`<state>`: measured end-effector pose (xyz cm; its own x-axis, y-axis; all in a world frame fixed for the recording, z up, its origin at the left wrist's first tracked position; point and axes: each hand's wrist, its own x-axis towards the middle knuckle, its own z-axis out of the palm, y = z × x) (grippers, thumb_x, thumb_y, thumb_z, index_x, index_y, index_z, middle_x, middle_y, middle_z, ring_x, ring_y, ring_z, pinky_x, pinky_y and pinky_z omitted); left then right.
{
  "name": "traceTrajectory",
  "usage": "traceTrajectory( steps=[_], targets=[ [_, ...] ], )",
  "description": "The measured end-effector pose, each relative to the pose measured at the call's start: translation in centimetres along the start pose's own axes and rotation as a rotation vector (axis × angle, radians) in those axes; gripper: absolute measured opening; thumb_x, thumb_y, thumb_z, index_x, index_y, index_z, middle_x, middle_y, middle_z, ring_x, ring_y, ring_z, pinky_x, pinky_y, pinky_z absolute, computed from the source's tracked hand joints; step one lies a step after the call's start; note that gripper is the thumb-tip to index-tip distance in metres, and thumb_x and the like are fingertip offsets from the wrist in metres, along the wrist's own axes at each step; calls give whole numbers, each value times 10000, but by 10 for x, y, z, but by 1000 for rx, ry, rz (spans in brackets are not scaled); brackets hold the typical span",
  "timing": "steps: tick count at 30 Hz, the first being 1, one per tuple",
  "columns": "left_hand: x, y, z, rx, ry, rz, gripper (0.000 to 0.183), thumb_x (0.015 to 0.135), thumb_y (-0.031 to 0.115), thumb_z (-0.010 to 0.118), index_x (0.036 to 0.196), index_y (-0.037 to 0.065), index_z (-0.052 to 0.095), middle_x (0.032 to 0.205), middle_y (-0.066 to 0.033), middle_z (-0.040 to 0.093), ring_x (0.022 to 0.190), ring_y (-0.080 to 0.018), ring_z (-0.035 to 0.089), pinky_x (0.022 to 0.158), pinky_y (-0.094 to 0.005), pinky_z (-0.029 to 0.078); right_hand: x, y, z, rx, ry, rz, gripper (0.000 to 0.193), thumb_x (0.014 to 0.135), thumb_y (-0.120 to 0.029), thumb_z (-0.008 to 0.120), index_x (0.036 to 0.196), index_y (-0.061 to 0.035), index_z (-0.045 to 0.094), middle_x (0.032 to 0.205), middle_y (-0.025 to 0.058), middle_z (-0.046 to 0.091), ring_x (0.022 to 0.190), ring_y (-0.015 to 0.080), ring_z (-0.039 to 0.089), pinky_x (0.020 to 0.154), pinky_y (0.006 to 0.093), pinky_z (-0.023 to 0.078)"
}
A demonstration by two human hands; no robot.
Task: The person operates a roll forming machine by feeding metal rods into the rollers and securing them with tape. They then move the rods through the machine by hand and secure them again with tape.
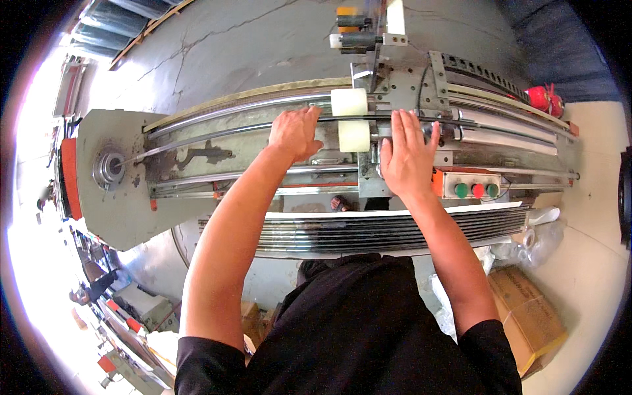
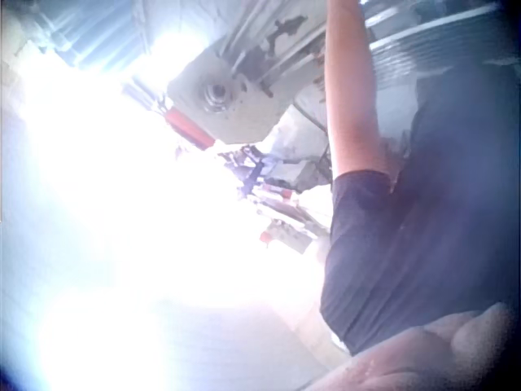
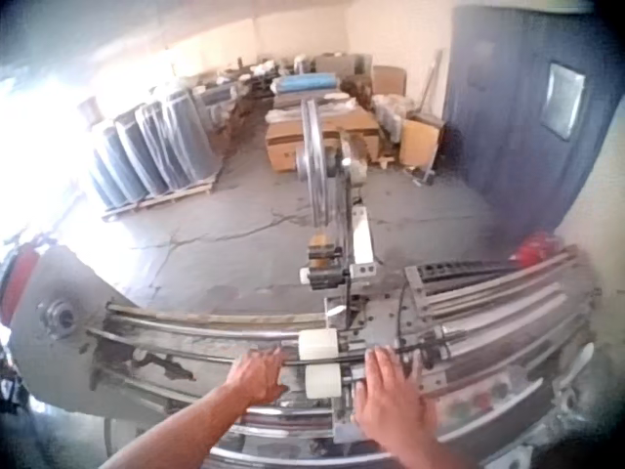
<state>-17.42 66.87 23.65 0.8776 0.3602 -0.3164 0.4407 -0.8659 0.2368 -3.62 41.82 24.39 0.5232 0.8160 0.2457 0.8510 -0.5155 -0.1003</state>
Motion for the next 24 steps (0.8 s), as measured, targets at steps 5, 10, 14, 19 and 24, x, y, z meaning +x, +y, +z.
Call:
traceTrajectory(
  steps=[5, 10, 14, 19, 24],
  targets=[
    [-12, -9, -5, -55, 13, 10, 744, 875, 355, 853, 1509, 103, 556, 1411, -174, 696, 1311, -408, 650, 1129, -512, 514, 0, 3, 1, 11, -7, 42, 613, 1049, -319, 573, 1558, 18, 530, 1613, 188, 539, 1552, 342, 459, 1295, 718, 148],
    [-34, -91, 0, -64, 32, -52, 671, 856, 367, 864, 1447, 126, 656, 1428, -149, 706, 1319, -393, 649, 1122, -505, 512, -4, 7, 7, 69, 67, 69, 625, 1042, -324, 583, 1543, 45, 531, 1595, 219, 544, 1537, 367, 466, 1298, 713, 148],
    [-57, -175, 11, -143, -24, -225, 599, 841, 366, 873, 1363, 110, 725, 1286, -172, 769, 1215, -392, 708, 1062, -501, 546, -3, 6, 2, 79, 28, 93, 641, 1010, -308, 617, 1529, 60, 540, 1596, 209, 551, 1551, 346, 445, 1306, 707, 135],
    [-76, -236, 1, -27, -88, -371, 643, 802, 428, 891, 1358, 136, 757, 1179, -192, 803, 1105, -378, 765, 971, -483, 594, -4, 5, 3, 94, 16, 115, 644, 1027, -321, 593, 1552, 44, 515, 1624, 208, 514, 1567, 350, 428, 1307, 701, 125],
    [-58, -221, -5, 90, -250, -284, 645, 819, 569, 849, 1366, 237, 766, 1111, -145, 820, 1094, -363, 768, 963, -494, 597, -3, 1, 6, 68, 40, 123, 630, 1014, -305, 595, 1543, 31, 530, 1594, 200, 546, 1551, 350, 450, 1308, 698, 135]
  ],
)
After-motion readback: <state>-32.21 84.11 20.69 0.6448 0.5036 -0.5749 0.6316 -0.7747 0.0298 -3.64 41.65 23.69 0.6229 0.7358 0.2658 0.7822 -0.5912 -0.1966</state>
